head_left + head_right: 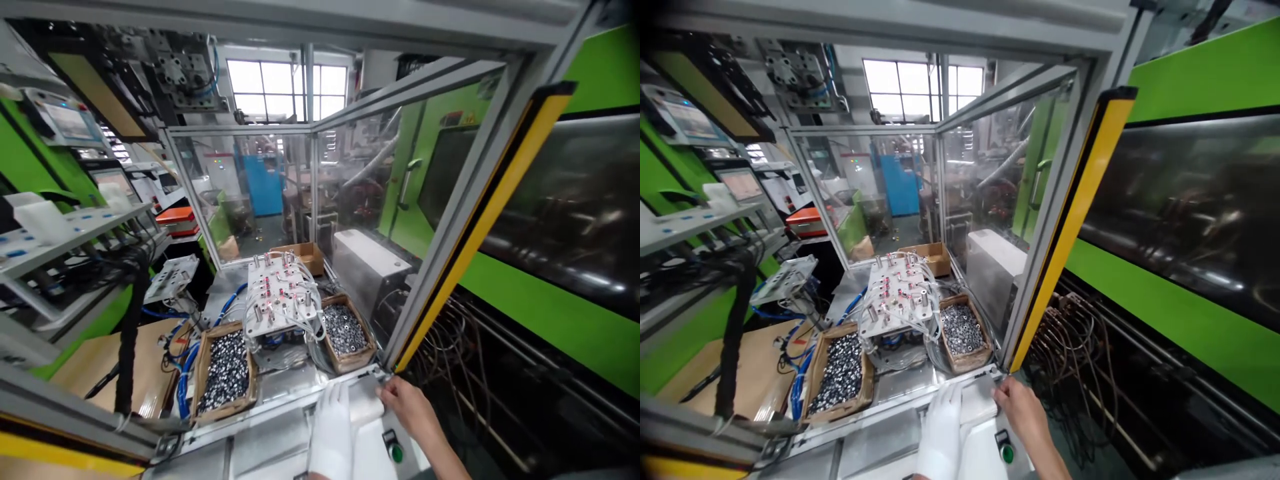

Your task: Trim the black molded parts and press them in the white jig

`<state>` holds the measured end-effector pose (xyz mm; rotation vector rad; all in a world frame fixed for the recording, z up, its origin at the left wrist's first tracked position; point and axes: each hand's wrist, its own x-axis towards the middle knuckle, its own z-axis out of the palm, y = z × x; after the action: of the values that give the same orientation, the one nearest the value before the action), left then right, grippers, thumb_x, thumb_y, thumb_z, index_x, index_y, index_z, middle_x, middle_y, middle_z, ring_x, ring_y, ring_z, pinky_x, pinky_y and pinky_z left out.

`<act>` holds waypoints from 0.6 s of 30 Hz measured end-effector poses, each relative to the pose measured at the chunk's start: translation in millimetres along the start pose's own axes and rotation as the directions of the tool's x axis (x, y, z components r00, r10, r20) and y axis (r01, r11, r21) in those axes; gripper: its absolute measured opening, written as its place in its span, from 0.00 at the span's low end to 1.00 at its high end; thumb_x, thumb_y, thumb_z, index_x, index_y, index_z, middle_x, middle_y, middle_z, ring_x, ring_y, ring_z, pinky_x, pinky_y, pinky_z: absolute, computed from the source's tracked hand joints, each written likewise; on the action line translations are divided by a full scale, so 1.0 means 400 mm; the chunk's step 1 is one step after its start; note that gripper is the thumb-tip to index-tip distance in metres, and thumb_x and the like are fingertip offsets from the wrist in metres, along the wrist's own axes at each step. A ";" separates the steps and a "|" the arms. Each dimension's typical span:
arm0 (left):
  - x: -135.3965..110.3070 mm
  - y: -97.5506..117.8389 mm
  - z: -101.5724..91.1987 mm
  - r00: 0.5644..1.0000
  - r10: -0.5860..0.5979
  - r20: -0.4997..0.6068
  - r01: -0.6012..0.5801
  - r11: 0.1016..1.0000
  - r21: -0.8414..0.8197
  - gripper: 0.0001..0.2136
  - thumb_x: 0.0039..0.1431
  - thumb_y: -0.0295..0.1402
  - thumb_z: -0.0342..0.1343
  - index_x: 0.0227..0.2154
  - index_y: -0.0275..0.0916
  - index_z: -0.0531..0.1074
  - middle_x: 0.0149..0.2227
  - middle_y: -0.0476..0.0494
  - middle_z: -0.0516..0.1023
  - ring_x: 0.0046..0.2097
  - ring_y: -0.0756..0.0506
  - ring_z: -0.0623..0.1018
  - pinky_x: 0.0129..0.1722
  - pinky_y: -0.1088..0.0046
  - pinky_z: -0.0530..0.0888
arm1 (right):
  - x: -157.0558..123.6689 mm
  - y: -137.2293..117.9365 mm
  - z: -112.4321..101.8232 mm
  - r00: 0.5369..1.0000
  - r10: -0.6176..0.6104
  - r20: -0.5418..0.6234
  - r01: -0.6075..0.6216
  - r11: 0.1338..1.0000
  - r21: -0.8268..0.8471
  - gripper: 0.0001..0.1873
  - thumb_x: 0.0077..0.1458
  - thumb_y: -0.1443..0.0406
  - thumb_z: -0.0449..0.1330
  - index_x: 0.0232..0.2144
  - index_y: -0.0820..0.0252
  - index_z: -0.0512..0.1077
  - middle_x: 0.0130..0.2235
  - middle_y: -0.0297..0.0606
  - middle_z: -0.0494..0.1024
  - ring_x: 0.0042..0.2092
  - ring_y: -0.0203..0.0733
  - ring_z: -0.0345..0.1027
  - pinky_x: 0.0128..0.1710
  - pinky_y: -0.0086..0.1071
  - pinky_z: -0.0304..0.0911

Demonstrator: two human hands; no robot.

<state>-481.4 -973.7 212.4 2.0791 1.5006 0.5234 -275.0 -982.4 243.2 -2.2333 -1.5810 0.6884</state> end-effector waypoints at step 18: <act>-0.101 0.020 -0.133 0.952 -0.160 -0.261 0.143 0.986 -0.082 0.29 0.60 0.40 0.59 0.64 0.43 0.62 0.63 0.32 0.69 0.61 0.35 0.71 0.61 0.47 0.70 | -0.095 -0.172 -0.039 0.976 -0.205 -0.074 0.213 0.827 0.520 0.25 0.55 0.41 0.56 0.35 0.56 0.73 0.34 0.39 0.76 0.37 0.46 0.70 0.38 0.32 0.65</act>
<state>-519.2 -1004.3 258.9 1.8839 1.7552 0.8050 -330.9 -994.8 299.4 -1.6339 -1.3875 0.9073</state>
